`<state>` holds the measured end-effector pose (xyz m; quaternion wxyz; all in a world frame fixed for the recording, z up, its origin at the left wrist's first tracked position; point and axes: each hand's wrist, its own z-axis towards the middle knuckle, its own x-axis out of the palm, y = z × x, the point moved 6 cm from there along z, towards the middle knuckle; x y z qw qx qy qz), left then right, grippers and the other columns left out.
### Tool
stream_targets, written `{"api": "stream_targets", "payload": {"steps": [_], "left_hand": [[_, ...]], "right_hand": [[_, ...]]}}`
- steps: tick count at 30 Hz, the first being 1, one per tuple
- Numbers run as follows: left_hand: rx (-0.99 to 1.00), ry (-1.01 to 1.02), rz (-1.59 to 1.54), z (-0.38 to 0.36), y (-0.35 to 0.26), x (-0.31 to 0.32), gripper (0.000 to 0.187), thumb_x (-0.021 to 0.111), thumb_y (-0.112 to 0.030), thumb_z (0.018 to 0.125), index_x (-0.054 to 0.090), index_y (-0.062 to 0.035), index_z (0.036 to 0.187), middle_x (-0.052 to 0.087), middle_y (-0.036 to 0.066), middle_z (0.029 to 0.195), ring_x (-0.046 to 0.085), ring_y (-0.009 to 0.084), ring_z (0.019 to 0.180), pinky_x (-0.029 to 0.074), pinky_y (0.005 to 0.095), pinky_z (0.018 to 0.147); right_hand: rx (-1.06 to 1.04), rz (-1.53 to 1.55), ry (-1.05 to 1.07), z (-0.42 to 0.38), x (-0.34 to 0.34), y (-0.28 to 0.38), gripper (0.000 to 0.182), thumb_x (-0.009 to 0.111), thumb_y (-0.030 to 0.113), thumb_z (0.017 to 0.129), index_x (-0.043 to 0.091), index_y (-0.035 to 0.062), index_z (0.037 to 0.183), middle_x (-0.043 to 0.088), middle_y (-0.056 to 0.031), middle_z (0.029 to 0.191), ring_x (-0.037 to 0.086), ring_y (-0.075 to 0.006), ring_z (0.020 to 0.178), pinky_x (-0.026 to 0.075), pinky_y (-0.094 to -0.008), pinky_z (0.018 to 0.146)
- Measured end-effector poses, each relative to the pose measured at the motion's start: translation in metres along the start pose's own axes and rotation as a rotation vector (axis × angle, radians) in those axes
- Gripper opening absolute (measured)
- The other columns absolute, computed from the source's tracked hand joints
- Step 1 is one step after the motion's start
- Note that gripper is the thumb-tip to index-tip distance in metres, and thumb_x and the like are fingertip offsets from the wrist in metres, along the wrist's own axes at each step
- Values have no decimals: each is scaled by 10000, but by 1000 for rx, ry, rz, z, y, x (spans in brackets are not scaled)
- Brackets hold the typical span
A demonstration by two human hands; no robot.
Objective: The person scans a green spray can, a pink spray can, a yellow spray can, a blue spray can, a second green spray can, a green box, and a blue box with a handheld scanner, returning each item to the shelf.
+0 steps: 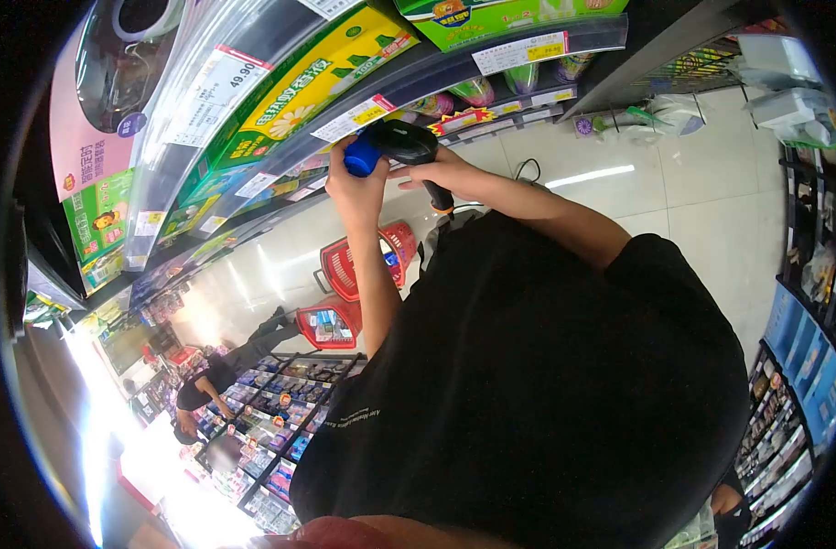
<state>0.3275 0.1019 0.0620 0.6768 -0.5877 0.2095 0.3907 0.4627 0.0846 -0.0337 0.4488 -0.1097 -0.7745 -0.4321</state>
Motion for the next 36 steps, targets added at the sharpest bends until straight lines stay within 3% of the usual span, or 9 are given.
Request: {"api": "stream_targets", "payload": {"steps": [2, 8, 12, 14, 18, 20, 21, 24, 36], "left_hand": [[-19, 49, 25, 2, -2, 1, 568, 787, -120, 696, 579, 4, 1210, 678, 246, 1017, 667, 442, 928, 531, 443, 819], [48, -172, 18, 3, -10, 9, 821, 824, -232, 782, 366, 49, 1403, 529, 340, 1298, 558, 499, 1144, 494, 468, 916], [108, -202, 124, 11, -9, 20, 756, 799, -252, 814, 407, 84, 1366, 482, 366, 1330, 477, 530, 1219, 440, 496, 981], [413, -321, 446, 14, -22, 22, 647, 777, -192, 805, 483, 18, 1343, 544, 327, 1243, 555, 477, 1102, 509, 512, 827], [445, -293, 473, 26, -12, 28, 550, 776, -211, 800, 570, 25, 1252, 577, 297, 1210, 581, 474, 1040, 511, 529, 806], [122, -47, 363, 35, 21, 38, 470, 775, -240, 801, 628, 7, 1173, 653, 248, 1078, 621, 458, 925, 515, 539, 769], [198, -95, 371, 34, 9, 32, 374, 777, -268, 801, 652, -22, 1055, 690, 172, 883, 651, 409, 783, 517, 517, 706], [34, -6, 265, 26, -1, 22, 255, 752, -216, 835, 633, -10, 927, 705, 135, 792, 677, 349, 671, 517, 448, 644], [132, 41, 170, 16, -31, 51, 243, 732, -226, 859, 589, -35, 903, 706, 99, 725, 689, 323, 628, 519, 439, 613]], "right_hand": [[-1, -29, -28, -6, 0, 6, 734, 536, -64, 787, 363, 60, 1489, 483, -149, 1449, 566, -325, 1272, 518, -448, 1038], [29, 7, -67, -41, -15, 20, 681, 573, 55, 873, 341, 82, 1512, 550, -176, 1404, 632, -314, 1182, 538, -397, 963], [-19, 16, -135, -65, -30, 35, 666, 560, 81, 895, 328, 79, 1519, 572, -198, 1379, 640, -294, 1154, 518, -381, 965], [-56, 10, -153, -70, -38, 34, 634, 552, 78, 898, 359, 75, 1502, 571, -197, 1381, 648, -287, 1128, 515, -371, 951], [-69, 13, -241, -77, -48, 35, 587, 547, 66, 889, 417, 58, 1461, 590, -196, 1354, 648, -288, 1127, 518, -368, 951], [-82, 10, -247, -79, -49, 35, 588, 547, 61, 887, 414, 52, 1460, 600, -195, 1340, 650, -286, 1122, 518, -360, 949], [-87, 12, -250, -79, -50, 35, 588, 547, 61, 887, 414, 52, 1460, 600, -195, 1340, 650, -286, 1122, 518, -360, 949], [-91, 8, -260, -80, -52, 35, 582, 551, 60, 886, 419, 46, 1453, 602, -195, 1338, 656, -279, 1109, 521, -352, 941], [-41, -114, -162, -77, -44, 32, 614, 562, 60, 885, 407, 78, 1478, 623, -178, 1318, 663, -204, 1039, 536, -333, 898]]}}
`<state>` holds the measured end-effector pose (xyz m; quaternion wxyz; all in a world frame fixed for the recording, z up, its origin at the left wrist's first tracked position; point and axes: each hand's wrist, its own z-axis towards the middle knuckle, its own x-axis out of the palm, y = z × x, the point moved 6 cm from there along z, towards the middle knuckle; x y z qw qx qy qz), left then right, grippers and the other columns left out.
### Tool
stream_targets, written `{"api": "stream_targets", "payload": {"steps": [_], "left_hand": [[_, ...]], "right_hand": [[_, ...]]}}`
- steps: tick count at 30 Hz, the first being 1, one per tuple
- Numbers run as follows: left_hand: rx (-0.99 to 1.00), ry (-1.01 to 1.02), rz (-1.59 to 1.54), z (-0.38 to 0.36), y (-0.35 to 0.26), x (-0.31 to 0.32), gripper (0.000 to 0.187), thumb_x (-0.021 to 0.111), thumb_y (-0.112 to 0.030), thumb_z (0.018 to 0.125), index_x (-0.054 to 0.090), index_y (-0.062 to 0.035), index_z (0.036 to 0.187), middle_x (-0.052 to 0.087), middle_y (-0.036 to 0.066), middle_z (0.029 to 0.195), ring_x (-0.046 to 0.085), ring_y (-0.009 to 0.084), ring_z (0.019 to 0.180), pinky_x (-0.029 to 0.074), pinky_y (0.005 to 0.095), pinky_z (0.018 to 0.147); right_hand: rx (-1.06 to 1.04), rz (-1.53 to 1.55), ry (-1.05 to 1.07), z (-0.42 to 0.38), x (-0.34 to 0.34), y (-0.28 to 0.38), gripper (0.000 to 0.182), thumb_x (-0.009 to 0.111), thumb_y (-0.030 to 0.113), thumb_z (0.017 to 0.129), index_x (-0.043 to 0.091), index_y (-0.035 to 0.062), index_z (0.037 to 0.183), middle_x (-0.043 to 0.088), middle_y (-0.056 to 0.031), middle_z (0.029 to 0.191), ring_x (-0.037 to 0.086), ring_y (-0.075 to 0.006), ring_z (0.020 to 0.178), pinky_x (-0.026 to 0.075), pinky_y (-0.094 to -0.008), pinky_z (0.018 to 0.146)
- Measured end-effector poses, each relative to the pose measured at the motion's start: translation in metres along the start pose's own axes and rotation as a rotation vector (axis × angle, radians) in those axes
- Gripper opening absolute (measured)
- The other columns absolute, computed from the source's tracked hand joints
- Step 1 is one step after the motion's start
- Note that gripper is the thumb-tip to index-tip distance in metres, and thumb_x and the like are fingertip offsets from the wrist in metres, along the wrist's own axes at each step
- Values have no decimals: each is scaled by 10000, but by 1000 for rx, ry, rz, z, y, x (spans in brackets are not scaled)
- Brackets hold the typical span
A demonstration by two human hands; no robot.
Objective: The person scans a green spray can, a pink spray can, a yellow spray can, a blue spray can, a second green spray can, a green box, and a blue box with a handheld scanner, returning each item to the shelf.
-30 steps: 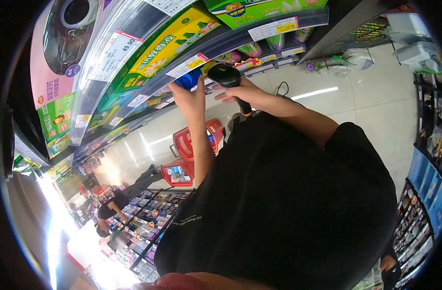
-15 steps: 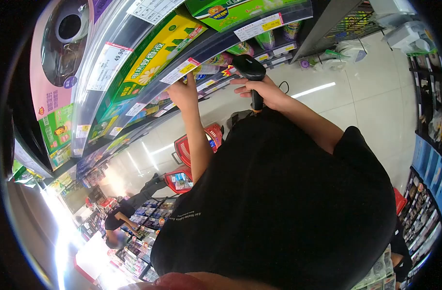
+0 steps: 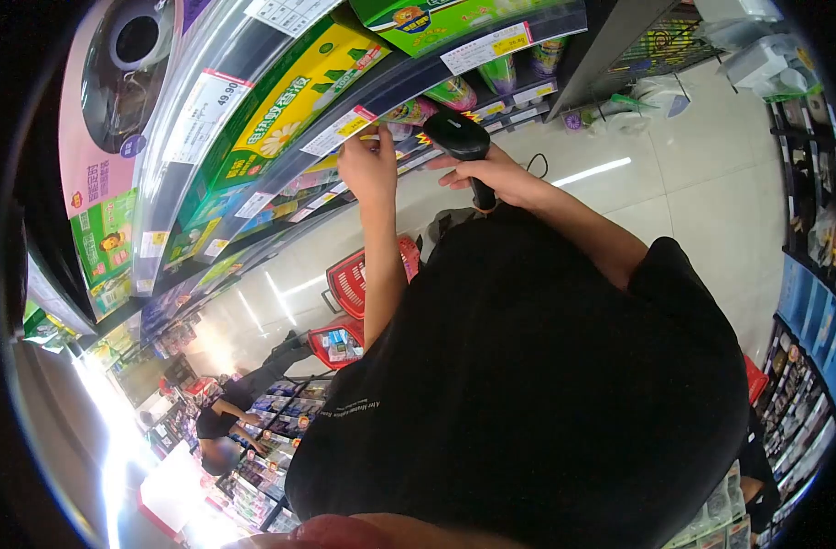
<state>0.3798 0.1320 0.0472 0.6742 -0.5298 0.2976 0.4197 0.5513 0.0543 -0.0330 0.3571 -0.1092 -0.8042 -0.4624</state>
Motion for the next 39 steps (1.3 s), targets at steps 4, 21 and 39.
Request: {"api": "stream_targets", "payload": {"steps": [4, 21, 39], "left_hand": [[15, 15, -45, -5, 1, 4, 285, 739, -227, 859, 585, -21, 982, 710, 118, 731, 696, 334, 632, 522, 440, 610], [5, -203, -397, -68, 5, -5, 662, 889, -116, 690, 450, -61, 1183, 652, 185, 1229, 655, 345, 1078, 515, 418, 920], [-450, -392, -969, -132, 104, -158, 605, 710, 42, 775, 444, -42, 1312, 587, 206, 1289, 608, 272, 1139, 466, 391, 1025]], "right_hand": [[-33, -49, 25, 5, 4, -1, 632, 572, 32, 868, 408, 77, 1476, 612, -156, 1327, 657, -210, 1055, 541, -340, 902], [-37, 205, 40, 18, 13, -24, 651, 551, -52, 827, 413, 55, 1455, 520, -126, 1407, 554, -307, 1275, 512, -461, 1010], [-58, 242, 63, -1, 43, -36, 680, 514, -31, 831, 329, 42, 1481, 456, -96, 1418, 541, -224, 1216, 488, -519, 1061]]}}
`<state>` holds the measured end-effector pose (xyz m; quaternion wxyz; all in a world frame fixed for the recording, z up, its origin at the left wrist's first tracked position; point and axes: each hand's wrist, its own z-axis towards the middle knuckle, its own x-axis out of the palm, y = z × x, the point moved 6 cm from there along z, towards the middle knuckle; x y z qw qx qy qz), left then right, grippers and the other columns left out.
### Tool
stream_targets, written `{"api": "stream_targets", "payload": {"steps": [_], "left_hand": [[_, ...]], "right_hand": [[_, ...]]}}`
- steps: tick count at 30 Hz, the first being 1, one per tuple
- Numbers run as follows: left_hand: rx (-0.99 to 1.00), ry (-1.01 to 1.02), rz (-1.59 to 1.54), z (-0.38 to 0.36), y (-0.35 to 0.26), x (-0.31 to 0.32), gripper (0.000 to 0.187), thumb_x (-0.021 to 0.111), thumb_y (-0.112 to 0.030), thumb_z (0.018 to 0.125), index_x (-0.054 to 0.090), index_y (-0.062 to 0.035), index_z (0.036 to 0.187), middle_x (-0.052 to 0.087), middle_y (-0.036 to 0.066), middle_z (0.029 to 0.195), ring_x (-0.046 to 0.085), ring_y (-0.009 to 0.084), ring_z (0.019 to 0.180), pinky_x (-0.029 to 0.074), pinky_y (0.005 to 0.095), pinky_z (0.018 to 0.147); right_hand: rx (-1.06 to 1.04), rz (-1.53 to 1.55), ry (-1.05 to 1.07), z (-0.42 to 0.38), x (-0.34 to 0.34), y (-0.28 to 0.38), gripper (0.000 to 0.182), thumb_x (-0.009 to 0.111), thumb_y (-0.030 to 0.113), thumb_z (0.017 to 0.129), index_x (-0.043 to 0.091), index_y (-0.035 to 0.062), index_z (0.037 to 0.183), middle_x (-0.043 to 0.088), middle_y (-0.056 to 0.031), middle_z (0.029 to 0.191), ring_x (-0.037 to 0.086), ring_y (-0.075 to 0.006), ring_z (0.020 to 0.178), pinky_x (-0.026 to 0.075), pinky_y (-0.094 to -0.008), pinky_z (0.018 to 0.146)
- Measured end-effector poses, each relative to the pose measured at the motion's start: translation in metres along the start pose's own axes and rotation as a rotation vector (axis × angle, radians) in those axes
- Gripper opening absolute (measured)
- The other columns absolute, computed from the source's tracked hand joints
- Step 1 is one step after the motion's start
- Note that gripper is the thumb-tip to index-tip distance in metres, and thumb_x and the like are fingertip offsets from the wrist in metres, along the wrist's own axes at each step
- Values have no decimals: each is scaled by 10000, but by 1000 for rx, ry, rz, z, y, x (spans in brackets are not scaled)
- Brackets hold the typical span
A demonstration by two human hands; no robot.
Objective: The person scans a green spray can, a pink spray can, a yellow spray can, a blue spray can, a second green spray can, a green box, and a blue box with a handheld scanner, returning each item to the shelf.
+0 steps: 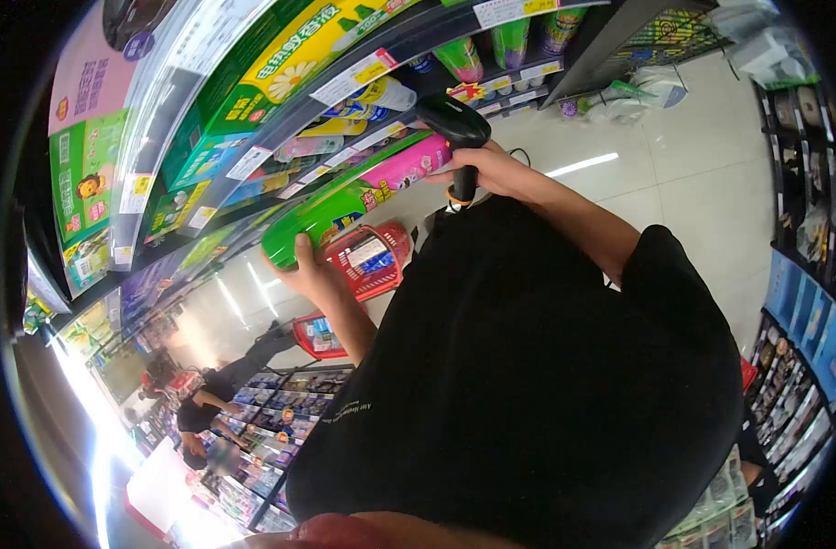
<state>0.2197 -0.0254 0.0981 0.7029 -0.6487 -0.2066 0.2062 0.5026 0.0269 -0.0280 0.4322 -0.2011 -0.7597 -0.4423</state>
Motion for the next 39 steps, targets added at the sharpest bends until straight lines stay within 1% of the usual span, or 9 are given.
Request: {"api": "stream_targets", "payload": {"steps": [3, 7, 12, 18, 29, 31, 33, 34, 39], "left_hand": [[-130, -94, -189, 0, 3, -19, 576, 694, 13, 814, 465, -27, 1341, 558, 203, 1333, 575, 268, 1200, 462, 401, 1039], [-229, 230, -435, -25, -5, 6, 559, 682, -76, 876, 461, -59, 1389, 542, 141, 1386, 526, 282, 1276, 416, 496, 1089], [-634, 433, -855, -47, 28, -20, 639, 722, -133, 853, 430, -88, 1420, 522, 124, 1420, 505, 320, 1308, 361, 624, 1116], [-327, 557, -695, -22, 10, -82, 806, 790, -58, 737, 380, -175, 1422, 480, 190, 1450, 425, 408, 1369, 326, 591, 1144], [-134, 668, -747, -18, 29, -155, 832, 752, 104, 647, 425, -120, 1379, 497, 196, 1419, 371, 453, 1407, 297, 612, 1160], [-298, 663, -843, -23, 34, -160, 856, 805, 60, 663, 439, -174, 1401, 518, 121, 1426, 327, 408, 1443, 305, 599, 1163], [-353, 675, -900, -25, 41, -169, 857, 789, 88, 668, 450, -208, 1397, 516, 98, 1436, 308, 395, 1455, 308, 601, 1163], [-353, 666, -936, -25, 44, -173, 851, 787, 97, 671, 459, -225, 1387, 510, 89, 1442, 310, 394, 1455, 315, 604, 1158], [-241, 686, -1066, -19, 39, -183, 820, 782, 127, 682, 482, -248, 1347, 496, 87, 1443, 312, 388, 1455, 339, 603, 1148]], "right_hand": [[-51, -37, 41, -22, 56, 10, 756, 461, -47, 801, 291, 67, 1528, 371, -100, 1550, 389, -263, 1402, 456, -529, 1103], [-176, -212, 37, -29, 84, -4, 772, 472, -40, 756, 357, 90, 1508, 412, -100, 1509, 412, -236, 1380, 480, -448, 1078], [-373, -498, 117, -39, 128, -30, 687, 682, 150, 769, 470, 43, 1413, 417, -139, 1508, 481, -162, 1290, 449, -334, 987], [-380, -784, -126, -42, 164, -48, 580, 635, -77, 785, 525, 25, 1345, 676, -81, 1170, 631, -120, 987, 523, -303, 850], [-83, -741, -336, -85, 183, -133, 424, 789, 27, 799, 559, 9, 1155, 637, -38, 913, 618, -101, 712, 504, -286, 628], [-95, -870, -221, -84, 191, -137, 529, 783, 27, 800, 517, 7, 1257, 658, -76, 1015, 633, -105, 763, 515, -281, 631], [-520, -1039, -280, -93, 212, -126, 707, 792, 44, 789, 422, 11, 1391, 657, -110, 1154, 653, -134, 948, 541, -302, 784], [-296, -974, -248, -96, 205, -133, 878, 813, 76, 773, 307, 11, 1488, 641, -123, 1242, 602, -157, 1147, 482, -335, 984], [-164, -964, -210, -108, 244, -133, 863, 821, 63, 768, 333, -13, 1476, 641, -126, 1231, 630, -176, 1121, 476, -343, 996]]}}
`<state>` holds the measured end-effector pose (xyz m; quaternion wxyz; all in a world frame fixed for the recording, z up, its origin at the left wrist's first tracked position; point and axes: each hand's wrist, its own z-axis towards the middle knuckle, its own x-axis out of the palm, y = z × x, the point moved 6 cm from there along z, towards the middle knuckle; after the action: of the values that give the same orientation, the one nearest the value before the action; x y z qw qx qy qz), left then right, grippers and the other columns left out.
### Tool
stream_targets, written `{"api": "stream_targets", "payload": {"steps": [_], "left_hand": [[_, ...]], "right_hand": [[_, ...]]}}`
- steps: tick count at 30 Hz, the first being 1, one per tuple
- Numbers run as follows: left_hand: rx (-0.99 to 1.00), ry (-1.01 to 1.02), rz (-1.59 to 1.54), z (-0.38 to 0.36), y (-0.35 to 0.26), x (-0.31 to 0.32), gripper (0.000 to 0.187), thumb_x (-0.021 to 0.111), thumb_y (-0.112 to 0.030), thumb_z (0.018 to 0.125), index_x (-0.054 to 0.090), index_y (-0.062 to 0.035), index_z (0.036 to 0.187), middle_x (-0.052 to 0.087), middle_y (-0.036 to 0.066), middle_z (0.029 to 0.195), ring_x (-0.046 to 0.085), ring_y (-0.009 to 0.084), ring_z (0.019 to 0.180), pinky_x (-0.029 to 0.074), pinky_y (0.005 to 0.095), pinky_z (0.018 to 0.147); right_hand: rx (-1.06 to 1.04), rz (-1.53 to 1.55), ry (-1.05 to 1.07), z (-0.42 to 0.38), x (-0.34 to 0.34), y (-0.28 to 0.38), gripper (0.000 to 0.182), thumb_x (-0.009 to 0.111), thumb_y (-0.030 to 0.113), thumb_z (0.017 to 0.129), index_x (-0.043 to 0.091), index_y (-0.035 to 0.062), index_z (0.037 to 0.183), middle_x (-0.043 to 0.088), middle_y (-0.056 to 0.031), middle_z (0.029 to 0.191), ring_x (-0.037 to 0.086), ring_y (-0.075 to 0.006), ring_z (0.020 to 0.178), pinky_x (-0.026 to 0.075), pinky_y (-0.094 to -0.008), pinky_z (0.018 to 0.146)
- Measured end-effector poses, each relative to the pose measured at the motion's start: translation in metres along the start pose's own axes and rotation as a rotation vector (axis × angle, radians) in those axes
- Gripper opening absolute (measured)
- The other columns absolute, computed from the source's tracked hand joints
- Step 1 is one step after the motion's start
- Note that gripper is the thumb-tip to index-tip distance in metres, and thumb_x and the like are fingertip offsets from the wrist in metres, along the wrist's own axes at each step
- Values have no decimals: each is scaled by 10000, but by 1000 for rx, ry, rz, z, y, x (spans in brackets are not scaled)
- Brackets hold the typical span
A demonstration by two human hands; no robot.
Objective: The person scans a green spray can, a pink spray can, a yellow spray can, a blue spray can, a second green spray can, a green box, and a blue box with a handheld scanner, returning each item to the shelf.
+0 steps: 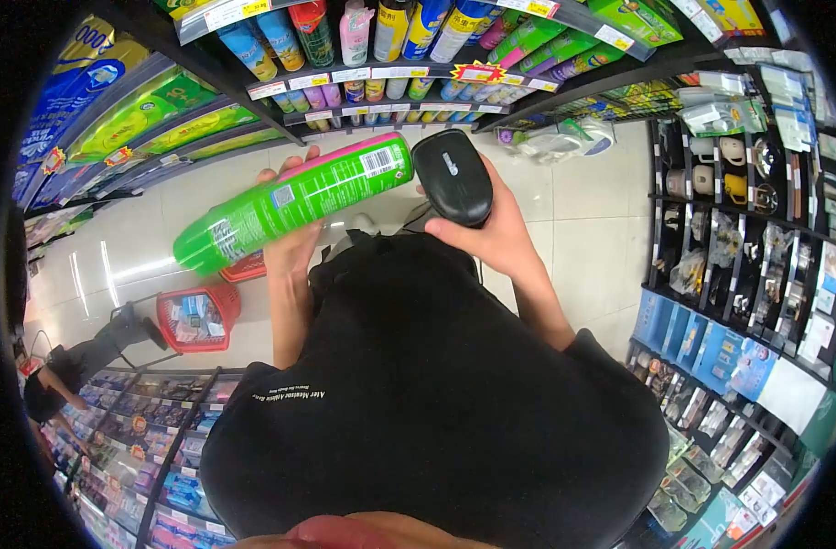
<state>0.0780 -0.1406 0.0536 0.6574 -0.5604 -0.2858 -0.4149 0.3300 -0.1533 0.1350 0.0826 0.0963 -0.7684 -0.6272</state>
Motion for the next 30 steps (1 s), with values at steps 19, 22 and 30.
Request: {"api": "stream_targets", "payload": {"steps": [19, 22, 30], "left_hand": [[161, 34, 282, -30, -21, 3, 515, 791, 35, 777, 511, -137, 1173, 507, 196, 1380, 371, 430, 1410, 421, 556, 1118], [186, 59, 339, -29, -23, 8, 480, 787, 28, 788, 514, -124, 1153, 517, 202, 1366, 383, 434, 1401, 411, 557, 1121], [221, 147, 384, -22, -21, 25, 524, 820, 6, 758, 519, -124, 1167, 539, 195, 1343, 394, 426, 1396, 376, 564, 1133]], "right_hand": [[169, 169, 183, -30, 41, -4, 574, 772, 165, 787, 530, -7, 1278, 675, -100, 888, 607, -112, 660, 504, -256, 584], [124, 148, 189, -33, 41, -7, 581, 770, 186, 786, 539, -21, 1277, 683, -114, 886, 618, -119, 665, 515, -264, 601], [91, 195, 124, -46, 35, -13, 618, 778, 309, 784, 562, -43, 1244, 665, -115, 828, 652, -152, 685, 534, -298, 630]]}}
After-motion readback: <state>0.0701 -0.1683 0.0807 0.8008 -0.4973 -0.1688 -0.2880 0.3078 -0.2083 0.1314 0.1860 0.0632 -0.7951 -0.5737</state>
